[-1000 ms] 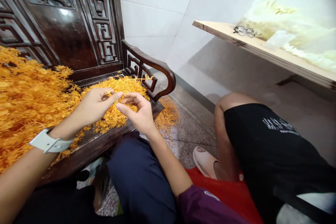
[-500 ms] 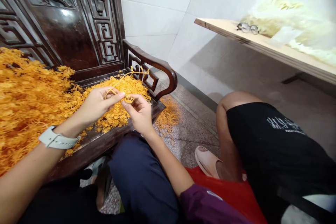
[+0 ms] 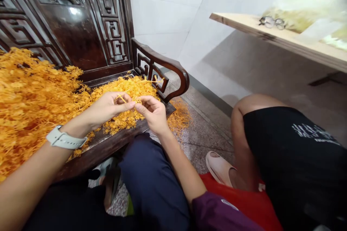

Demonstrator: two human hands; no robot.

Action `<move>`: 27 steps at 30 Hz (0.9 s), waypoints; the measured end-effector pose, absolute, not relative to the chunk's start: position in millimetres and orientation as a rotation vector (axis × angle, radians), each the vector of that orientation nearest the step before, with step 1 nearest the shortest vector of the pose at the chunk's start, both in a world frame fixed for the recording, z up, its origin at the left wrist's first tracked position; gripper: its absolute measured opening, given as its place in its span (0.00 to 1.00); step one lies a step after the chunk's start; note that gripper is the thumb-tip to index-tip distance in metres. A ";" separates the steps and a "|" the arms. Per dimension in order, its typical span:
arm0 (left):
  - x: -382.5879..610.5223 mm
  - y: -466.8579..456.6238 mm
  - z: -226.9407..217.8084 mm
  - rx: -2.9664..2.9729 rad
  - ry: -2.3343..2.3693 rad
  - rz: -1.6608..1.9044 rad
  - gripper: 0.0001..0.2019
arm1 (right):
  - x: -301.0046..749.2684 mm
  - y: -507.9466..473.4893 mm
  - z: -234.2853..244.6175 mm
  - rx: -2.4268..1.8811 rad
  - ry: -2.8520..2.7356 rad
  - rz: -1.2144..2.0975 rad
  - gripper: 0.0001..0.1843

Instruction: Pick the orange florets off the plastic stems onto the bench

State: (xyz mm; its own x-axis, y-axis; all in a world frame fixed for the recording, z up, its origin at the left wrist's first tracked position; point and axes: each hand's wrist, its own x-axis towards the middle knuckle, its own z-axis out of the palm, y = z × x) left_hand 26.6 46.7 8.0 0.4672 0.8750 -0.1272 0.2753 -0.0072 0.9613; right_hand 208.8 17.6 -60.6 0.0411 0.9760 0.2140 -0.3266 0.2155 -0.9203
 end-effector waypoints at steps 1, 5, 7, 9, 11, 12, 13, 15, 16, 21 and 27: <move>26.9 46.4 8.4 1.559 1.031 0.618 0.20 | 209.7 17.8 -61.9 -0.800 -1.042 1.190 0.24; 27.7 47.1 10.1 1.567 1.008 0.580 0.16 | 212.3 19.1 -67.3 -0.757 -0.953 1.240 0.22; 27.1 48.4 10.6 1.617 1.016 0.615 0.15 | 213.5 19.5 -67.7 -0.741 -0.919 1.263 0.21; 26.1 49.5 10.9 1.729 1.029 0.656 0.15 | 214.1 19.5 -66.6 -0.752 -0.931 1.286 0.22; 25.4 49.5 10.8 1.848 1.040 0.685 0.14 | 213.9 19.1 -65.2 -0.785 -0.978 1.309 0.24; 25.3 49.0 10.7 1.889 1.042 0.690 0.14 | 213.7 18.8 -64.7 -0.806 -1.009 1.309 0.25; 25.5 48.3 10.5 1.917 1.041 0.686 0.14 | 213.4 18.5 -64.6 -0.825 -1.037 1.294 0.25; 26.5 46.4 10.0 1.948 1.037 0.671 0.15 | 213.1 17.8 -65.6 -0.850 -1.076 1.225 0.21; 27.1 45.7 9.8 1.961 1.032 0.663 0.15 | 213.2 17.4 -66.7 -0.856 -1.091 1.183 0.19; 26.0 47.8 10.5 1.957 0.897 0.559 0.16 | 213.1 14.0 -71.5 -0.817 -1.113 1.164 0.17; 14.9 48.3 18.0 1.735 0.751 0.507 0.11 | 208.0 5.0 -59.6 -0.622 -1.087 1.619 0.22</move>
State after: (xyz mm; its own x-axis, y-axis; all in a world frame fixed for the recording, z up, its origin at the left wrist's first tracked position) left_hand 14.9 48.3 18.0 0.7050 0.7081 -0.0397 0.2285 -0.1739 0.9579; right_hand 208.0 5.0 -59.6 -0.3237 0.9384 0.1210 -0.4675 -0.0475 -0.8827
